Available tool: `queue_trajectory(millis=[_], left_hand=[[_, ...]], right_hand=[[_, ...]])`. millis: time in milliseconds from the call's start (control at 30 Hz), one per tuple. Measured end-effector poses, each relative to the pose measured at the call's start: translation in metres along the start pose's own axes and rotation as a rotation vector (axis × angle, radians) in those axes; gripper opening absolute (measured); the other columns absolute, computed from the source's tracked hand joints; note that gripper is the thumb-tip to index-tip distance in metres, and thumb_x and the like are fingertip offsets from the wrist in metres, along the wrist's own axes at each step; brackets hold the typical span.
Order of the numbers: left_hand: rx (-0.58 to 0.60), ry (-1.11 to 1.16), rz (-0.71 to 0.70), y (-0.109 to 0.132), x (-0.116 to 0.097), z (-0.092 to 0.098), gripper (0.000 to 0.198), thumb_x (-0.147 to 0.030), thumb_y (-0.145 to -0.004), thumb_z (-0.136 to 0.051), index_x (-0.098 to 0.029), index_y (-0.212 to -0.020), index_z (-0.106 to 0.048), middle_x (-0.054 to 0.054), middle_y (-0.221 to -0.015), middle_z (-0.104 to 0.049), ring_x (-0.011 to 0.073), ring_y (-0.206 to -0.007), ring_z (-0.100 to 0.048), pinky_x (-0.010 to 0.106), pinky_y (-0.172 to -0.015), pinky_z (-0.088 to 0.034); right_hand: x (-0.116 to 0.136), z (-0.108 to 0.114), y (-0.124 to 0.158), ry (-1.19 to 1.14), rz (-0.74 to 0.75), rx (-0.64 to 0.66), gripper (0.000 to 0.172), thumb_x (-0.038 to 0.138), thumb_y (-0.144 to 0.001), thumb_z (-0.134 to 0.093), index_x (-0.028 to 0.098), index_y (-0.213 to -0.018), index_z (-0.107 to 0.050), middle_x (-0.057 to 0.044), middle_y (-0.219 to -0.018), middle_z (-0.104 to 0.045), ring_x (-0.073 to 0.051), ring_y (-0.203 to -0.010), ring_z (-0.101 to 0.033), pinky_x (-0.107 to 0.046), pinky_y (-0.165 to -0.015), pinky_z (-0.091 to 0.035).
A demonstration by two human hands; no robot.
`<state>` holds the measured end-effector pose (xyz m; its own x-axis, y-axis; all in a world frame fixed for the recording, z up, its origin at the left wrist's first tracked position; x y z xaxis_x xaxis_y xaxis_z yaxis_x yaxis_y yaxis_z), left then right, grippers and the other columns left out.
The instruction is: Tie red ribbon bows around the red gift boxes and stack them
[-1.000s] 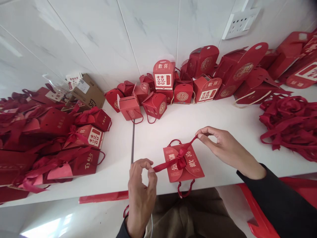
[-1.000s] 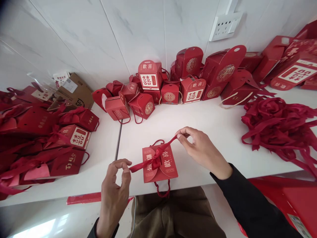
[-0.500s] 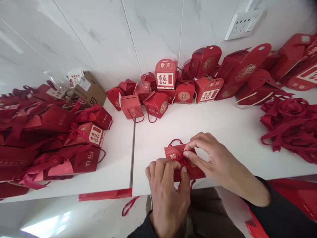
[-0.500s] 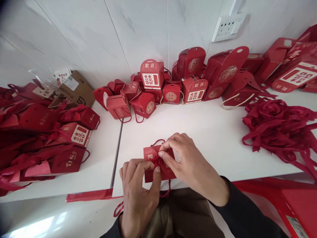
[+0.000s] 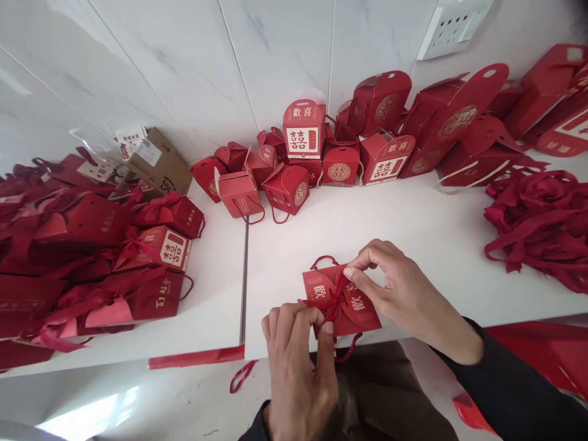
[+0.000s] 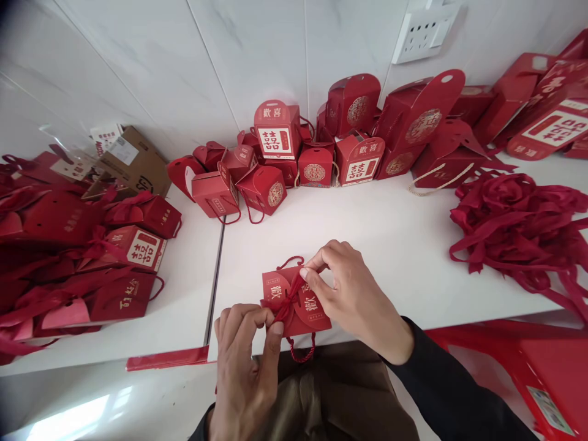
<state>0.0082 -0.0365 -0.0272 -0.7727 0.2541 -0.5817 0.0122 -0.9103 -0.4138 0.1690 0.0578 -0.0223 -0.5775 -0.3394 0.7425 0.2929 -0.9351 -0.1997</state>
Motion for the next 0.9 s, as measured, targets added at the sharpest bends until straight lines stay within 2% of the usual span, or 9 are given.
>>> queue_trajectory(millis=[200,300,433,533,567,633,733,800,900], left_hand=[[0.016,-0.002,-0.023,0.0,-0.002,0.001,0.017,-0.005,-0.096,-0.051,-0.022,-0.097,-0.054,0.002,-0.091,-0.059,0.0194,-0.085,-0.05,0.036,-0.079,-0.038],[0.018,0.022,-0.015,0.0,0.001,0.002,0.017,-0.006,-0.095,-0.053,-0.023,-0.093,-0.053,0.001,-0.088,-0.059,0.0191,-0.083,-0.051,0.035,-0.077,-0.04],[-0.042,0.155,0.121,0.004,0.019,0.01,0.01,-0.018,-0.099,-0.051,-0.025,-0.106,-0.055,0.005,-0.098,-0.06,0.0213,-0.09,-0.057,0.035,-0.078,-0.047],[-0.076,0.177,0.255,0.007,0.037,0.016,0.022,-0.027,-0.102,-0.049,-0.026,-0.123,-0.054,0.009,-0.116,-0.061,0.0236,-0.1,-0.06,0.038,-0.085,-0.051],[-0.053,0.175,0.267,0.006,0.04,0.015,0.024,-0.028,-0.102,-0.05,-0.027,-0.125,-0.055,0.009,-0.121,-0.062,0.0242,-0.105,-0.061,0.039,-0.087,-0.051],[0.016,0.191,0.262,0.003,0.043,0.01,0.025,-0.027,-0.102,-0.052,-0.028,-0.126,-0.057,0.009,-0.127,-0.063,0.0247,-0.114,-0.061,0.04,-0.093,-0.051],[0.04,0.232,0.206,-0.004,0.045,0.006,0.011,-0.024,-0.1,-0.056,-0.026,-0.109,-0.062,0.006,-0.116,-0.067,0.022,-0.113,-0.063,0.037,-0.094,-0.052],[0.012,0.238,0.194,-0.007,0.047,0.006,0.005,-0.022,-0.1,-0.058,-0.026,-0.099,-0.062,0.004,-0.107,-0.069,0.0198,-0.106,-0.065,0.033,-0.09,-0.053],[0.0,0.24,0.22,-0.007,0.051,0.006,0.006,-0.023,-0.1,-0.058,-0.025,-0.097,-0.062,0.003,-0.104,-0.069,0.0185,-0.102,-0.066,0.031,-0.087,-0.053]], right_hand=[[-0.004,-0.004,0.001,-0.009,-0.061,-0.022,0.022,0.036,-0.101,-0.054,0.025,-0.083,-0.06,-0.004,-0.091,-0.066,-0.026,-0.089,-0.061,-0.041,-0.076,-0.045],[-0.008,-0.002,-0.001,-0.022,-0.102,0.018,0.023,0.04,-0.101,-0.054,0.026,-0.085,-0.063,-0.004,-0.095,-0.069,-0.026,-0.09,-0.063,-0.039,-0.072,-0.046],[-0.021,0.013,0.001,-0.076,-0.214,0.023,0.028,0.051,-0.103,-0.051,0.028,-0.106,-0.068,-0.003,-0.106,-0.073,-0.023,-0.082,-0.066,-0.034,-0.059,-0.046],[-0.03,0.019,0.01,-0.091,-0.286,0.005,0.031,0.054,-0.104,-0.049,0.031,-0.113,-0.067,-0.002,-0.106,-0.074,-0.019,-0.065,-0.061,-0.032,-0.051,-0.044],[-0.03,0.018,0.014,-0.088,-0.284,0.018,0.03,0.054,-0.105,-0.048,0.032,-0.113,-0.066,-0.001,-0.108,-0.073,-0.019,-0.067,-0.062,-0.032,-0.052,-0.046],[-0.027,0.012,0.018,-0.077,-0.225,0.047,0.028,0.05,-0.106,-0.048,0.034,-0.119,-0.066,-0.002,-0.118,-0.071,-0.023,-0.089,-0.067,-0.033,-0.061,-0.052],[-0.023,0.003,0.018,-0.064,-0.132,0.067,0.032,0.044,-0.107,-0.046,0.034,-0.133,-0.061,-0.005,-0.128,-0.067,-0.027,-0.121,-0.06,-0.036,-0.073,-0.056],[-0.025,-0.002,0.014,-0.063,-0.128,0.096,0.033,0.044,-0.106,-0.047,0.032,-0.132,-0.062,-0.007,-0.125,-0.068,-0.028,-0.119,-0.06,-0.036,-0.069,-0.056],[-0.03,-0.003,0.008,-0.054,-0.143,0.117,0.024,0.045,-0.104,-0.051,0.03,-0.109,-0.069,-0.005,-0.112,-0.071,-0.027,-0.105,-0.064,-0.035,-0.065,-0.053]])
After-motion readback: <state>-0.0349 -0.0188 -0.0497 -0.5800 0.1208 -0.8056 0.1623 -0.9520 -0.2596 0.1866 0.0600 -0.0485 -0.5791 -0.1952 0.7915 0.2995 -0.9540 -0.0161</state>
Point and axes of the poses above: each hand's wrist, its own y-axis away from the middle knuckle, its own z-axis out of the back of the hand, x = y × z, the point moved 7 cm from there along -y, towards the middle knuckle
